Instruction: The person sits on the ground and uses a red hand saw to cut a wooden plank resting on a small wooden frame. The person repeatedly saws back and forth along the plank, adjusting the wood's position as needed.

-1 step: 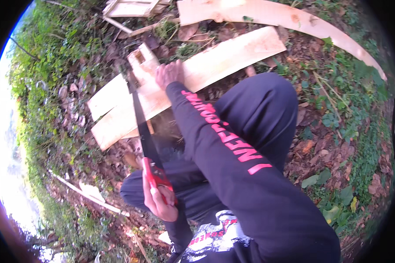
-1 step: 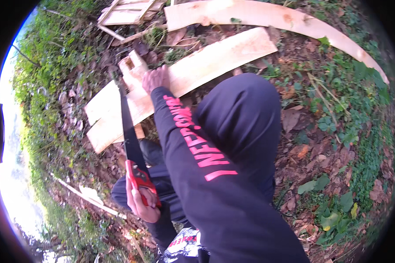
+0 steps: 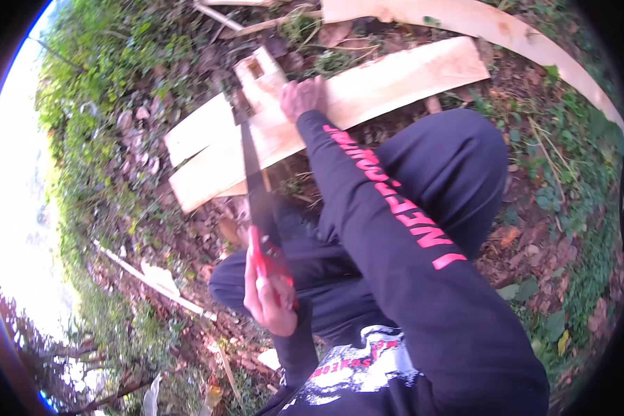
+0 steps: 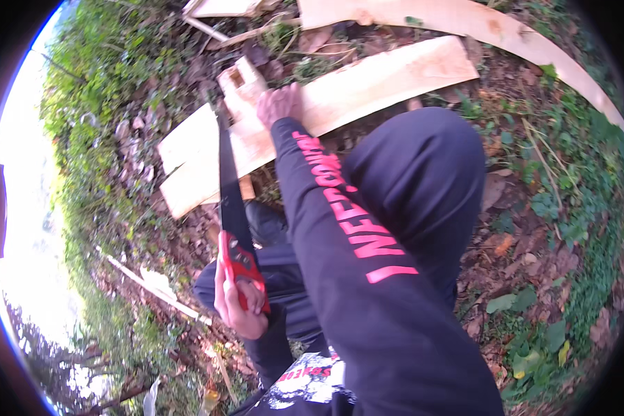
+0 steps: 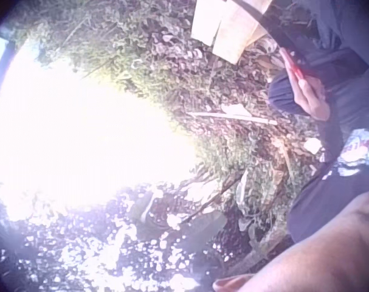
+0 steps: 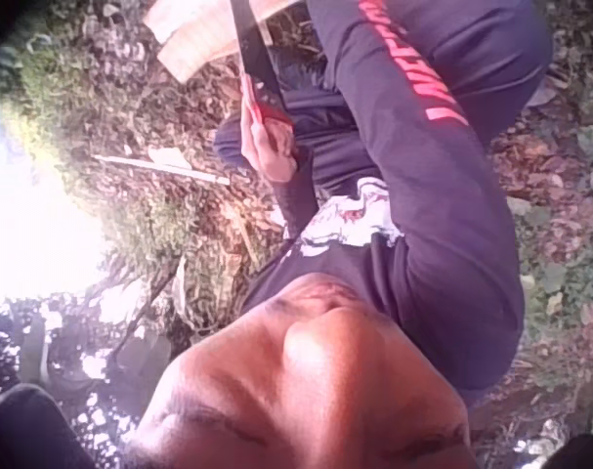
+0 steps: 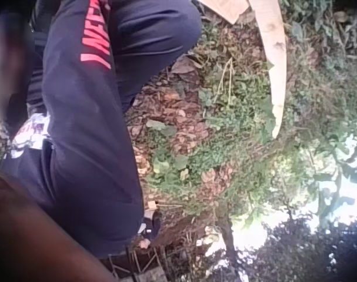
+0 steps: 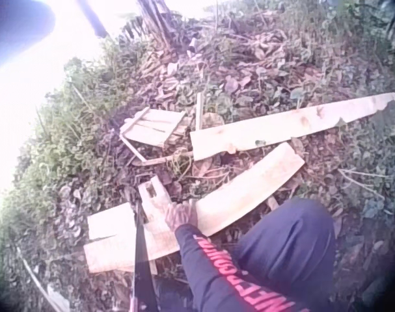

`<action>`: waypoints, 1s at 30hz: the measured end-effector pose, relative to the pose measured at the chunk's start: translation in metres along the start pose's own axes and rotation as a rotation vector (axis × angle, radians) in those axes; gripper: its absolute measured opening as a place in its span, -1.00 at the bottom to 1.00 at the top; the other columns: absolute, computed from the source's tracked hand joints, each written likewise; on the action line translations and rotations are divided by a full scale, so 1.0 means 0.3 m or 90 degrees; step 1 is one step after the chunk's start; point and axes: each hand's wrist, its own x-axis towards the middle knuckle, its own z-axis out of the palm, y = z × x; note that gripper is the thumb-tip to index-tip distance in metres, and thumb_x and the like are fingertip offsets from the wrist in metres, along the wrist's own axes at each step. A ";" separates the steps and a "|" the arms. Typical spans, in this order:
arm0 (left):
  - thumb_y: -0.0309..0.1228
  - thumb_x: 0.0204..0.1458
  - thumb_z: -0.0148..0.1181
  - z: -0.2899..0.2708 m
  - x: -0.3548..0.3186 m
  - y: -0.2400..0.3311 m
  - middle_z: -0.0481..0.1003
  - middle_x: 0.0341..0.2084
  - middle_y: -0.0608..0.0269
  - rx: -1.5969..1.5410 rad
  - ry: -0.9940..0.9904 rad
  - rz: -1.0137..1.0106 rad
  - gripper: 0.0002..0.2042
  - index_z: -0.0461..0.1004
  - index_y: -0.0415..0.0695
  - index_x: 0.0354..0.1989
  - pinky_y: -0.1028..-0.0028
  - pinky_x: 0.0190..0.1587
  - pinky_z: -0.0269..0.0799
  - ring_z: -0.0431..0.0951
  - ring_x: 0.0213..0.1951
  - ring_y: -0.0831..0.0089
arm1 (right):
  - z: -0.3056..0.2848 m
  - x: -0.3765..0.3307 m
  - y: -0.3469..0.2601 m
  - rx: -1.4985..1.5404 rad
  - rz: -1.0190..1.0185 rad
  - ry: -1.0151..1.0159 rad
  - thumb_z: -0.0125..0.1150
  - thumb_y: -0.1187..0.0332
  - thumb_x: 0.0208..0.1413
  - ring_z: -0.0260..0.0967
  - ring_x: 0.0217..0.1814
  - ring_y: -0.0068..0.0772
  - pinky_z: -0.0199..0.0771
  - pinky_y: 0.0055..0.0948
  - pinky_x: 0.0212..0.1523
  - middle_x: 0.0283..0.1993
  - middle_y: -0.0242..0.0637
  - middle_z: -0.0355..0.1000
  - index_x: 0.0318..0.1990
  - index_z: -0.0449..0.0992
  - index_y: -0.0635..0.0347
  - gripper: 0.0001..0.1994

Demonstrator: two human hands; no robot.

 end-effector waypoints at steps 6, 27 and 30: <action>-0.46 0.35 -0.21 0.056 0.290 -0.027 0.16 -0.77 0.49 0.021 0.088 -0.037 -0.55 0.21 -0.38 0.37 0.66 -0.71 0.01 0.06 -0.77 0.74 | -0.101 -0.007 -0.075 0.074 0.013 -0.067 -0.01 0.14 0.26 0.56 -0.32 -0.14 0.27 -0.10 0.17 -0.50 -0.15 0.57 -0.51 0.58 0.03 -0.64; -0.40 0.36 -0.24 0.047 0.157 0.024 0.16 -0.80 0.52 0.085 0.053 -0.015 -0.50 0.12 -0.45 0.40 0.67 -0.72 0.00 0.05 -0.78 0.76 | -0.081 -0.010 -0.053 0.037 0.003 -0.039 -0.01 0.16 0.25 0.56 -0.33 -0.21 0.29 -0.16 0.04 -0.53 -0.16 0.56 -0.49 0.59 0.05 -0.66; -0.40 0.37 -0.24 0.083 0.238 0.009 0.13 -0.80 0.53 0.088 0.084 -0.030 -0.51 0.15 -0.41 0.40 0.65 -0.71 0.01 0.05 -0.77 0.75 | -0.103 -0.026 -0.088 0.059 0.016 -0.075 -0.01 0.15 0.25 0.57 -0.30 -0.18 0.28 -0.12 0.13 -0.49 -0.14 0.58 -0.47 0.59 0.07 -0.66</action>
